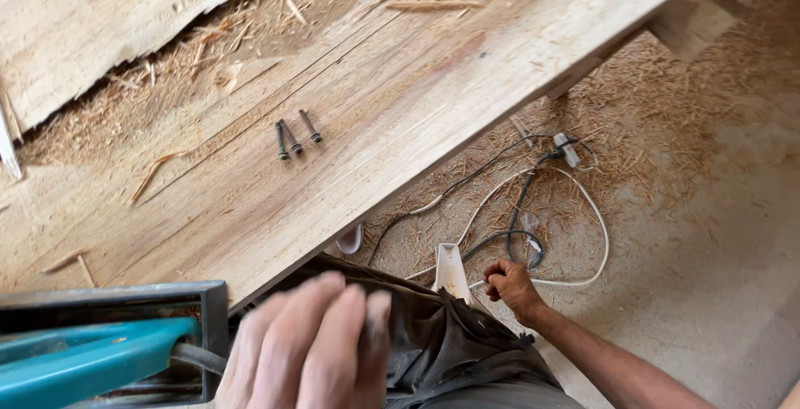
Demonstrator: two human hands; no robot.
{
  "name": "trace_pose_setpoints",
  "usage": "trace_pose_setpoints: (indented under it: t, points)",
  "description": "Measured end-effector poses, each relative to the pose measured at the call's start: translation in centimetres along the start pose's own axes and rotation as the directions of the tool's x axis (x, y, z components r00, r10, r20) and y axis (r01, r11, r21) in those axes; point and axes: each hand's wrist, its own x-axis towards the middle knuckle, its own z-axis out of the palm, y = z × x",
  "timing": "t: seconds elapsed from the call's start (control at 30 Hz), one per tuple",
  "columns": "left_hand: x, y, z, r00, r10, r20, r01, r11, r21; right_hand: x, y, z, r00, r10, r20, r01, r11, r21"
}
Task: The person sits on the floor and repairs an electric planer by hand. They connect wires inside the handle, insert screws, and tighten them to secure the internal components.
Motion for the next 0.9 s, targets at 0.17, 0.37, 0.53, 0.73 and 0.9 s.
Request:
trace_pose_setpoints:
  t: [0.17,0.37,0.53,0.73,0.9]
  points:
    - [3.1,0.6,5.7,0.99,0.0,0.143,0.006,0.999,-0.037,-2.2,0.4,0.2,1.0,-0.011,-0.002,0.011,0.999,0.039]
    - [4.7,-1.4,9.6,0.989,0.144,0.044,-0.149,0.981,0.121,-3.2,-2.3,-1.8,0.992,-0.089,-0.093,0.093,0.995,0.046]
    - [4.5,-0.9,8.5,0.988,0.092,0.122,-0.101,0.993,0.066,0.5,-7.1,-4.4,0.992,-0.125,-0.024,0.126,0.991,0.035]
    - [7.9,3.0,9.5,0.966,-0.033,0.258,-0.017,0.982,0.19,5.0,-8.1,-7.0,0.995,-0.099,0.02,0.099,0.995,-0.011]
    - [11.0,4.1,13.4,0.913,0.175,0.37,-0.312,0.882,0.353,8.5,-4.9,-10.0,1.0,-0.015,0.028,0.014,1.0,0.021]
